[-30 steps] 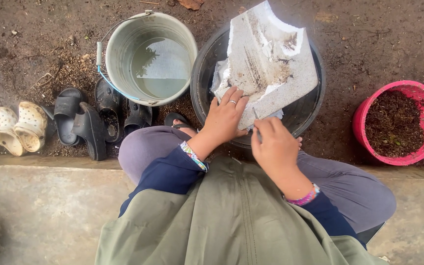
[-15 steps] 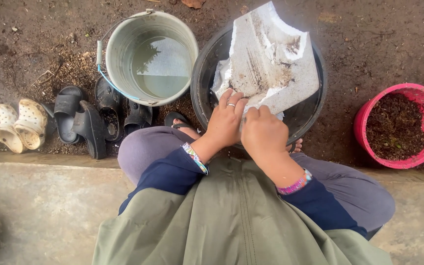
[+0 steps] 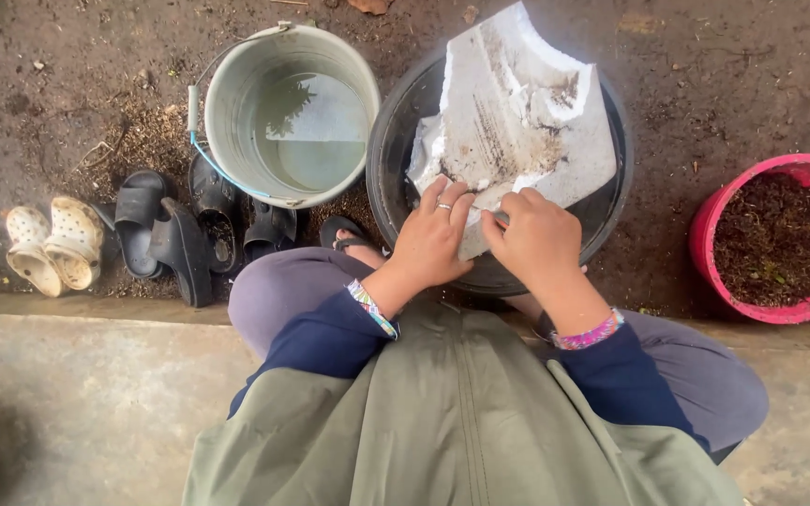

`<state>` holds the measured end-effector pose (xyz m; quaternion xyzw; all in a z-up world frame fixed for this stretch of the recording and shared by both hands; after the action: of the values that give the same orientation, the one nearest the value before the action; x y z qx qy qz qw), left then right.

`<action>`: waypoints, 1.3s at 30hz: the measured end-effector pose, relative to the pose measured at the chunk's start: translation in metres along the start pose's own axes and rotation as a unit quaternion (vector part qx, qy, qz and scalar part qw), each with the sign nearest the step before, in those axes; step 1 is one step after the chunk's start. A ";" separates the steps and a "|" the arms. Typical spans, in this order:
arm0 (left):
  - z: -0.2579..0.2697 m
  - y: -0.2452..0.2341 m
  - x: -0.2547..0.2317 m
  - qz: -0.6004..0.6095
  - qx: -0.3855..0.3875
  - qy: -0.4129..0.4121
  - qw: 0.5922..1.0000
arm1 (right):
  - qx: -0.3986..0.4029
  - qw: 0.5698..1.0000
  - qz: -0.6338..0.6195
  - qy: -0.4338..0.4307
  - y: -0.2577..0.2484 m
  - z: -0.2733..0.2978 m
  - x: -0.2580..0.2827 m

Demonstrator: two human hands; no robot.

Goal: Breaking a large piece of styrofoam into smaller pieces using hands and scissors, then placing the pieces into a bucket.

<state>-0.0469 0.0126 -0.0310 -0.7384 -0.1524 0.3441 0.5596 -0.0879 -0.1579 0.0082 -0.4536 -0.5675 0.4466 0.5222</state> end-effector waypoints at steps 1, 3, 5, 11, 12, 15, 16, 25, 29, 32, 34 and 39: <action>-0.002 -0.003 0.000 -0.002 -0.001 0.002 1.000 | -0.003 1.000 0.000 0.000 -0.005 -0.008 -0.004; -0.001 -0.007 -0.002 0.019 0.048 -0.012 0.999 | 0.077 0.994 -0.079 0.005 -0.011 -0.019 -0.013; -0.002 -0.008 -0.001 0.019 0.072 -0.020 0.997 | 0.128 0.986 -0.102 0.017 -0.019 -0.030 -0.013; -0.004 -0.012 -0.004 0.009 0.090 -0.027 0.996 | 0.185 0.974 -0.102 0.085 -0.020 -0.025 -0.002; -0.003 -0.010 -0.003 0.003 0.087 -0.031 0.996 | 0.169 0.979 -0.059 0.092 -0.020 -0.018 0.005; -0.004 -0.011 -0.002 0.015 0.090 -0.043 0.995 | -0.051 0.992 0.117 0.005 -0.030 0.019 0.048; -0.006 -0.014 -0.001 0.016 0.090 -0.042 0.995 | -0.051 0.992 0.118 0.005 -0.032 0.026 0.048; -0.006 -0.019 -0.002 0.030 0.093 -0.050 0.994 | -0.131 0.989 0.045 0.044 -0.037 0.089 0.022; -0.006 -0.015 -0.002 0.033 0.093 -0.051 0.994 | -0.150 0.985 0.069 0.054 -0.027 0.087 0.017; -0.004 -0.011 0.000 0.050 0.081 -0.052 0.994 | -0.145 0.986 0.058 0.052 -0.027 0.084 0.021; -0.004 -0.008 0.001 0.060 0.075 -0.051 0.994 | -0.146 0.986 0.057 0.051 -0.025 0.082 0.022; -0.005 -0.006 0.002 0.063 0.062 -0.037 0.995 | -0.152 0.982 0.100 0.057 -0.022 0.076 0.031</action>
<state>-0.0411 0.0119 -0.0249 -0.6971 -0.1041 0.4148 0.5755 -0.1658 -0.1342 0.0314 -0.6070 -0.5494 0.3787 0.4317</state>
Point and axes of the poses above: each hand's wrist, its own z-axis away from the middle knuckle, its own y-axis out of the palm, x = y × z, the point moved 2 cm from there along -z, towards the middle knuckle, and after that the axes turned 3 degrees about x, right-handed, at the moved point
